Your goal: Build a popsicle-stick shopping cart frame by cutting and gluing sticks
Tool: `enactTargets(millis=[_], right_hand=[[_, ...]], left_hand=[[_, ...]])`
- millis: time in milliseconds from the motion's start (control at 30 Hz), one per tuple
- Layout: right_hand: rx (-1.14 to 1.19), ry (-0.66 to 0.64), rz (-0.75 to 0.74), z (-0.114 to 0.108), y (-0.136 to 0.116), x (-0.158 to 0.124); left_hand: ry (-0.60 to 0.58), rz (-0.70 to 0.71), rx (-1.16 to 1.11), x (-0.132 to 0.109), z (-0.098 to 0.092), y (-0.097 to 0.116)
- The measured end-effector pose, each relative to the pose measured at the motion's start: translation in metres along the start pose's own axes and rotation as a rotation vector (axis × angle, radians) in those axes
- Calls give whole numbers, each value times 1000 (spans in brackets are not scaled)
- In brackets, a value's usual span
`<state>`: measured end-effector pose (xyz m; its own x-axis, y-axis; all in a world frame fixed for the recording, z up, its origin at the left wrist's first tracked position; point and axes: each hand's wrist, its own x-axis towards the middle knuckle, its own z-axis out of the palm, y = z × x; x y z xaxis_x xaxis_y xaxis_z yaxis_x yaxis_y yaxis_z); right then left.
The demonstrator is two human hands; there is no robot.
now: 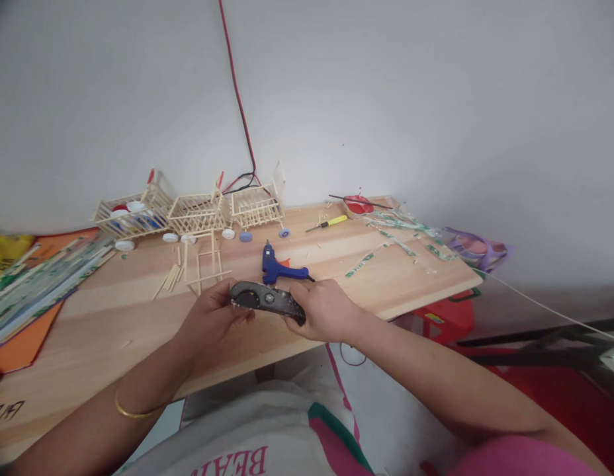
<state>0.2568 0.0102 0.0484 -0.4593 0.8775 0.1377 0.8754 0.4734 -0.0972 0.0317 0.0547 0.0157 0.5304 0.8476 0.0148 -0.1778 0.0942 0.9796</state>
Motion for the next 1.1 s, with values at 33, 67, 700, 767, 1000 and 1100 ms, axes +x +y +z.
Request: enactTargets(millis=[33, 67, 700, 767, 1000, 1100], right_hand=[[23, -1, -9, 0, 0, -1], [54, -1, -17, 0, 0, -1], [260, -33, 235, -24, 5, -4], [247, -29, 256, -23, 10, -3], [-75, -8, 658, -3, 83, -14], [-127, -54, 742, 10, 114, -21]], left_hand=[[-6, -2, 5, 0, 0, 0], [-13, -6, 4, -1, 1, 1], [-36, -57, -350, -1, 10, 11], [-35, -65, -360, -1, 10, 11], [-25, -95, -352, -2, 11, 11], [-36, -116, -332, -4, 13, 11]])
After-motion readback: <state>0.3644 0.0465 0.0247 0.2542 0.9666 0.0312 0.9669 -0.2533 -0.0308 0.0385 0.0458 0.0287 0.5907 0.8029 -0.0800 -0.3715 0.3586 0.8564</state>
